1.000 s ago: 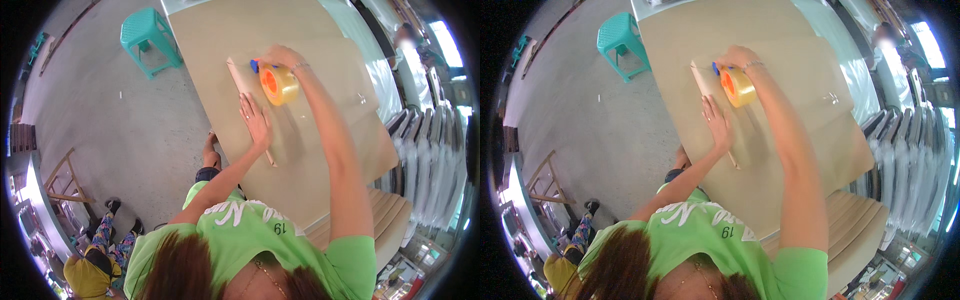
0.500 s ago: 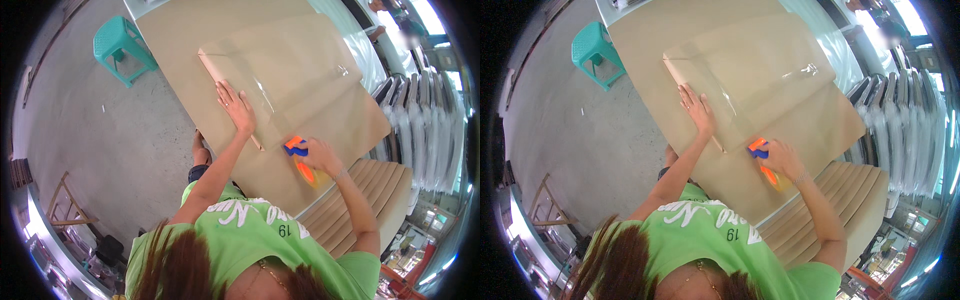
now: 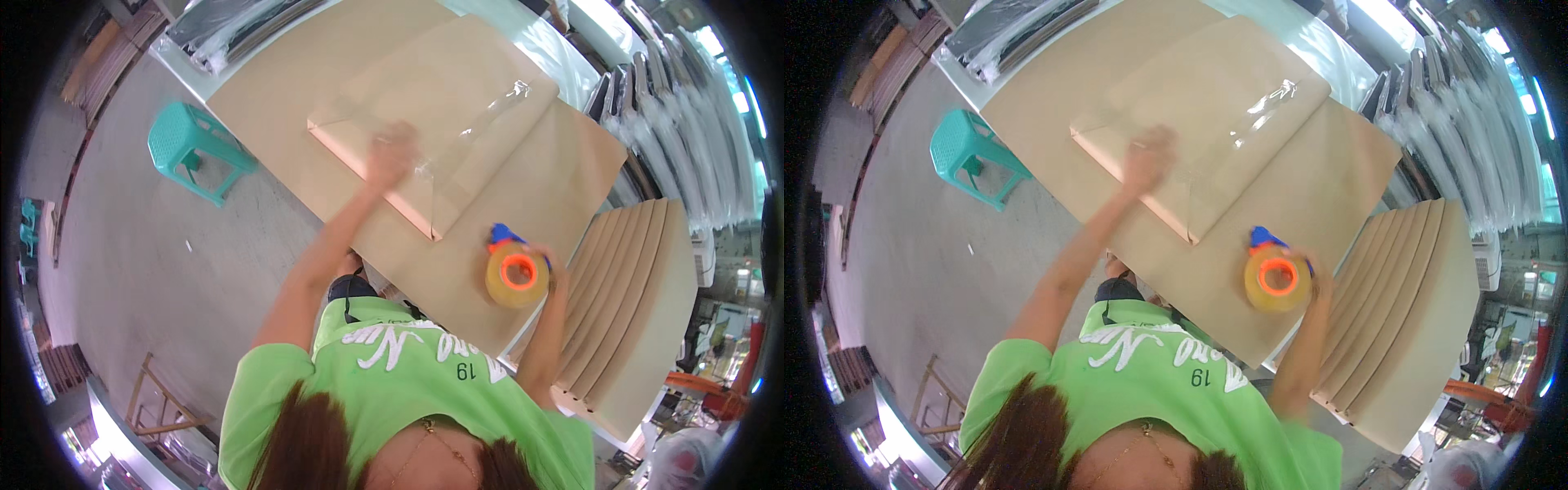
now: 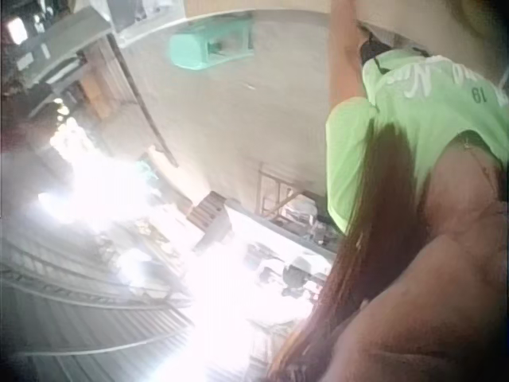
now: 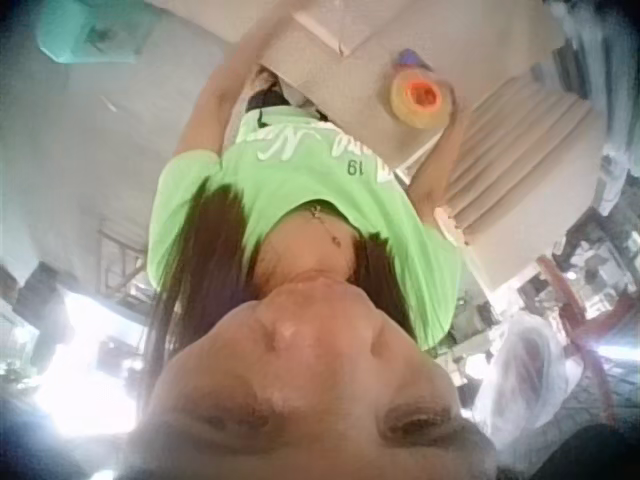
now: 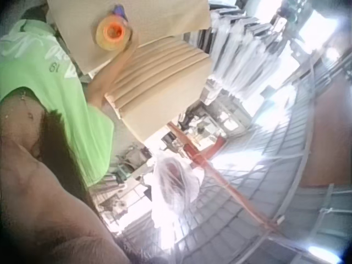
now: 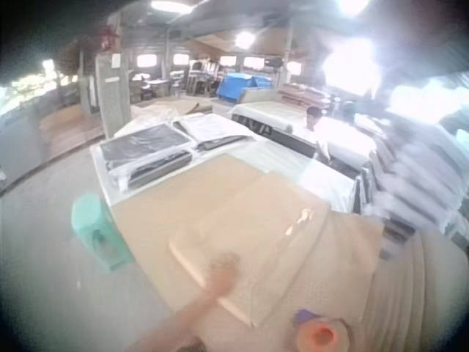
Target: The person wraps large flat packaged items in brown paper by placing them on the paper, folding the edges over, and securing the folds with a tape dispenser.
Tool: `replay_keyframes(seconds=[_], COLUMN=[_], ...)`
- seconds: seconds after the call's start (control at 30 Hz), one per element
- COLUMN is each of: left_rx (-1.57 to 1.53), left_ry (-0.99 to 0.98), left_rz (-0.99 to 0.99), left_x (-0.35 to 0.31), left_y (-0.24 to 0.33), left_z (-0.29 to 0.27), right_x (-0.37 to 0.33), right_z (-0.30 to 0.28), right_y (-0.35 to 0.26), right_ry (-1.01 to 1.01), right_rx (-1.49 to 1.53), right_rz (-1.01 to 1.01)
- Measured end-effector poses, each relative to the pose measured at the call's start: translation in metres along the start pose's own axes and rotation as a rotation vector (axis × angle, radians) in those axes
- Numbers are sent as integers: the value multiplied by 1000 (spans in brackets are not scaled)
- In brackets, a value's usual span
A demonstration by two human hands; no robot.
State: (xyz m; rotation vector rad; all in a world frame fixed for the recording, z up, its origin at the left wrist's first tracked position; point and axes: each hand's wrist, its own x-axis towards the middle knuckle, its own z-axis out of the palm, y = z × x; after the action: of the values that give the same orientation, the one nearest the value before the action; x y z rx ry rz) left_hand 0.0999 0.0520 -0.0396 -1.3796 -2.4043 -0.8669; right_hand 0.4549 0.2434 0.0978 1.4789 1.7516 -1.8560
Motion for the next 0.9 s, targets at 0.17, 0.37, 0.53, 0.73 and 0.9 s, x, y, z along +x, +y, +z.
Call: replay_keyframes(seconds=[0.17,0.37,0.53,0.73,0.9], left_rx=[-214,77,-245,-1077,-996], left_ry=[-253,-451,-583,-722,-754], left_rz=[-529,-71,-162,-465,-340], left_x=[47,-19,27,130,177], left_y=[-170,-204,-233,-181,-158], left_z=[-61,-129,-131,-53,-15], right_x=[-22,-57,17,92,79], right_z=[8,67,154,210,228], right_y=[155,97,33,-41,-40], right_ry=[296,1154,1088,890,850], right_rx=[822,-509,-151,182,181], right_rz=[-251,-393,-524,-504,-435])
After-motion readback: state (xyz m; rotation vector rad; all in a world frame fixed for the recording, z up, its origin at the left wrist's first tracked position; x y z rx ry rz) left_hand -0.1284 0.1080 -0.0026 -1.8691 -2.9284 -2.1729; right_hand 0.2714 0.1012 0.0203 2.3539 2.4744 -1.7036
